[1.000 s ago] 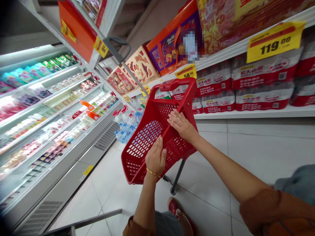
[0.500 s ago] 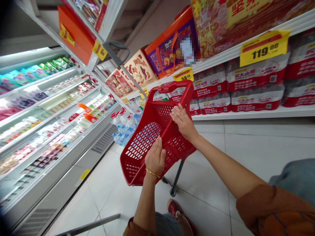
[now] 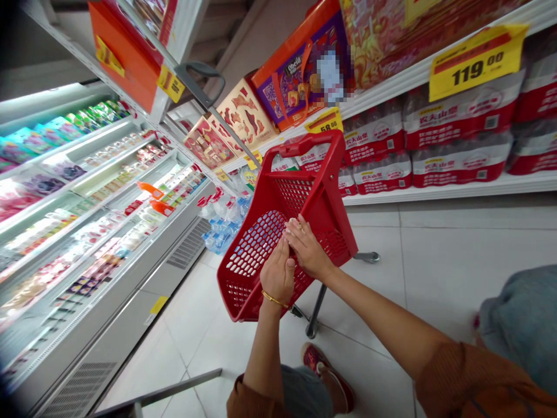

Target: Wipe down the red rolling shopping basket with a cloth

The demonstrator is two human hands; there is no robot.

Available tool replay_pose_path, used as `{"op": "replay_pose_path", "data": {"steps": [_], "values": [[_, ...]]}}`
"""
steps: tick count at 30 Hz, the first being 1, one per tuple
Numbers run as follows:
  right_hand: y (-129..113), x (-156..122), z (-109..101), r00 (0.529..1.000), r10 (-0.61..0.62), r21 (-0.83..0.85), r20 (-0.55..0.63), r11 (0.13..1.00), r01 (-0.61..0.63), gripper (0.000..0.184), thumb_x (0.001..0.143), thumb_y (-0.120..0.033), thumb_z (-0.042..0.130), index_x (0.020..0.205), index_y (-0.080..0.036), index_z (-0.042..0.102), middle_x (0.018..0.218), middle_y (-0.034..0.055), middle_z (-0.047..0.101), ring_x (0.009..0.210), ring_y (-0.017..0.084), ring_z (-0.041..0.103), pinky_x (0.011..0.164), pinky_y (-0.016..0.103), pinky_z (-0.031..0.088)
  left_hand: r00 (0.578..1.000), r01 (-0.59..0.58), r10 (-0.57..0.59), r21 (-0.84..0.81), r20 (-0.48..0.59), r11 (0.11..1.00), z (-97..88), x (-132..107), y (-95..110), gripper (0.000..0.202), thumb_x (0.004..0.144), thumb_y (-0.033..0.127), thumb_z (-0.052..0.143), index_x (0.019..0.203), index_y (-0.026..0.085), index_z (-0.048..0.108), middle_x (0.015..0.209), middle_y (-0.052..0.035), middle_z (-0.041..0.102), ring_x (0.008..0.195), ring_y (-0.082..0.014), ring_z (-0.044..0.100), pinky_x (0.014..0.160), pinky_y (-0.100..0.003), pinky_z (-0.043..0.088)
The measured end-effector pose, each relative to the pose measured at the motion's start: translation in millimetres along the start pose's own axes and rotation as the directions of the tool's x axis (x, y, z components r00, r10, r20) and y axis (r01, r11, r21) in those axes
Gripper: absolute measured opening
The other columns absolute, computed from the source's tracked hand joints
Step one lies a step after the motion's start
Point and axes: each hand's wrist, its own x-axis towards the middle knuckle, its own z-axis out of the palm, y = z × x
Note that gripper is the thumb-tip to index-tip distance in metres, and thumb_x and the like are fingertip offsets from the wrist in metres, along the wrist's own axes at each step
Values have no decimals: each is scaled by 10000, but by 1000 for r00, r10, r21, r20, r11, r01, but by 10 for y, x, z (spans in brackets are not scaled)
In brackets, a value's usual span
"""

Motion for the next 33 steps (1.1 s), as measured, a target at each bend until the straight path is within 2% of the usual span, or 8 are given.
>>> {"op": "replay_pose_path", "data": {"steps": [4, 8, 13, 16, 19, 23, 28, 33], "values": [[83, 20, -50, 997, -40, -9, 63, 999, 41, 416, 993, -163, 351, 1390, -199, 468, 1426, 124, 521, 1490, 237, 111, 1148, 620, 284, 1000, 10, -10, 1, -1, 1000, -13, 10, 9, 569, 1016, 381, 198, 1422, 41, 406, 1448, -180, 472, 1372, -220, 430, 1131, -384, 386], [253, 78, -137, 988, -82, -36, 133, 996, 87, 411, 1004, -148, 323, 1375, -214, 487, 1407, 106, 545, 1486, 223, 133, 1147, 593, 312, 1000, 15, -15, 4, 5, 1000, -26, 25, 14, 573, 1015, 378, 193, 1416, 35, 415, 1439, -183, 481, 1367, -231, 436, 1120, -398, 400], [374, 212, -202, 1000, -12, -44, 5, 999, 12, 408, 1000, -135, 331, 1363, -207, 502, 1399, 109, 546, 1473, 229, 213, 1169, 601, 285, 999, 37, -36, -23, 18, 999, -36, 35, 27, 592, 1017, 405, 161, 1438, 56, 390, 1449, -165, 474, 1373, -216, 428, 1120, -388, 401], [312, 245, -210, 998, 45, -8, -50, 999, -46, 417, 998, -144, 339, 1379, -222, 487, 1412, 99, 534, 1460, 227, 261, 1184, 599, 264, 999, 30, -30, -42, 16, 999, -28, 35, 31, 664, 1008, 458, 90, 1444, 45, 375, 1465, -173, 449, 1394, -212, 396, 1131, -389, 384], [179, 175, -177, 987, 116, 30, -108, 993, -113, 438, 996, -155, 341, 1408, -245, 456, 1447, 82, 500, 1466, 235, 247, 1190, 600, 255, 999, 27, -26, -61, 20, 998, -20, 38, 33, 753, 978, 533, 17, 1460, 62, 354, 1486, -167, 422, 1412, -209, 365, 1144, -395, 365], [-17, -77, -41, 979, 146, 69, -141, 988, -137, 498, 989, -154, 363, 1471, -278, 355, 1502, 73, 432, 1471, 250, 222, 1177, 602, 286, 1000, 29, -28, -100, 11, 995, -19, 53, 40, 835, 939, 591, -35, 1458, 77, 368, 1485, -159, 428, 1406, -199, 376, 1148, -367, 359], [-209, -375, 199, 969, 213, 73, -128, 976, -205, 585, 987, -174, 389, 1526, -298, 198, 1593, 72, 248, 1486, 272, 125, 1151, 582, 342, 998, 56, -55, -115, 12, 992, -4, 93, 43, 849, 927, 617, -29, 1437, 106, 418, 1474, -138, 449, 1393, -190, 398, 1144, -355, 363], [-215, -370, 347, 964, 213, 55, -159, 977, -207, 614, 990, -264, 406, 1539, -272, 130, 1586, 85, 254, 1482, 291, 113, 1162, 654, 242, 997, 82, -82, -103, 12, 991, 11, 145, 62, 870, 919, 618, -59, 1434, 115, 429, 1457, -123, 477, 1371, -175, 431, 1133, -321, 372]]}}
